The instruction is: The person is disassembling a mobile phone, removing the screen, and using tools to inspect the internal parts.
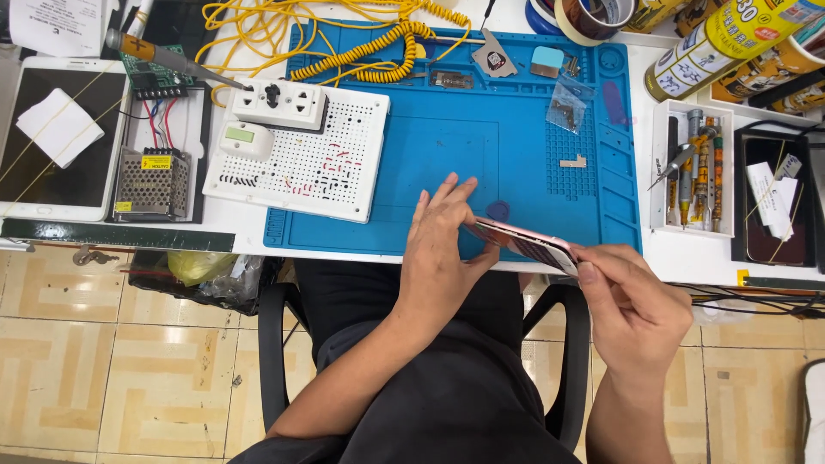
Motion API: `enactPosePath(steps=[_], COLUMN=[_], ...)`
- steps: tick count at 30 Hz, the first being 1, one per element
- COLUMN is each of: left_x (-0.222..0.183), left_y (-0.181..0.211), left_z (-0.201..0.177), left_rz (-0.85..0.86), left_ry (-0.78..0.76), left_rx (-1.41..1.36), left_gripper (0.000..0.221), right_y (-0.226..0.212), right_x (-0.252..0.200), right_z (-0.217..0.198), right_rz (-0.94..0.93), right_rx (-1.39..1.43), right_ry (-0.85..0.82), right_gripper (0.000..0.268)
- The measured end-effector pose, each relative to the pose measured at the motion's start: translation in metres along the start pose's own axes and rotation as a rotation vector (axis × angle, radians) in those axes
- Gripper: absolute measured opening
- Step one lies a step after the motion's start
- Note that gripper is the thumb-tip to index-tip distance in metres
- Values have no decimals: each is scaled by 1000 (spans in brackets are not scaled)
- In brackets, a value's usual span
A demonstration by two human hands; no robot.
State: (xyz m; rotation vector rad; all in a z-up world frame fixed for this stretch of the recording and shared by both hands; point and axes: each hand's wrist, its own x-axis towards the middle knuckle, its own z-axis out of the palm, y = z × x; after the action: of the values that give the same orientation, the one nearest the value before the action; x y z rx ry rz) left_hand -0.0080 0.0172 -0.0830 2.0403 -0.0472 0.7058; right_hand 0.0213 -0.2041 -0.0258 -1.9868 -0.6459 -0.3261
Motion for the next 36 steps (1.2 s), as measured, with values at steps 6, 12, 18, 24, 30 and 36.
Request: enactPosePath(steps=[6,12,18,24,30,36], left_x=[2,10,11,5,5,11], left_y=[2,33,27,22,21,13], left_z=[0,5,15,16,17,8], left_rz=[3,34,120,127,104,59], left_ry=[-25,-88,-7,75,82,24], left_rx=[-3,-190,-106,19,-23,19], left_gripper=[68,46,59,55,54,65], right_y=[-2,-24,-16,-13,-11,-4], right_x=[3,12,14,15,14,14], right_z=[1,5,4,5,6,5], right_rz=[7,-17,-51,-42,-39,-40], right_rx=[8,-15,29,163,156,138], right_ry=[11,-4,28,46,51,72], right_gripper=[14,14,14,16,17,16])
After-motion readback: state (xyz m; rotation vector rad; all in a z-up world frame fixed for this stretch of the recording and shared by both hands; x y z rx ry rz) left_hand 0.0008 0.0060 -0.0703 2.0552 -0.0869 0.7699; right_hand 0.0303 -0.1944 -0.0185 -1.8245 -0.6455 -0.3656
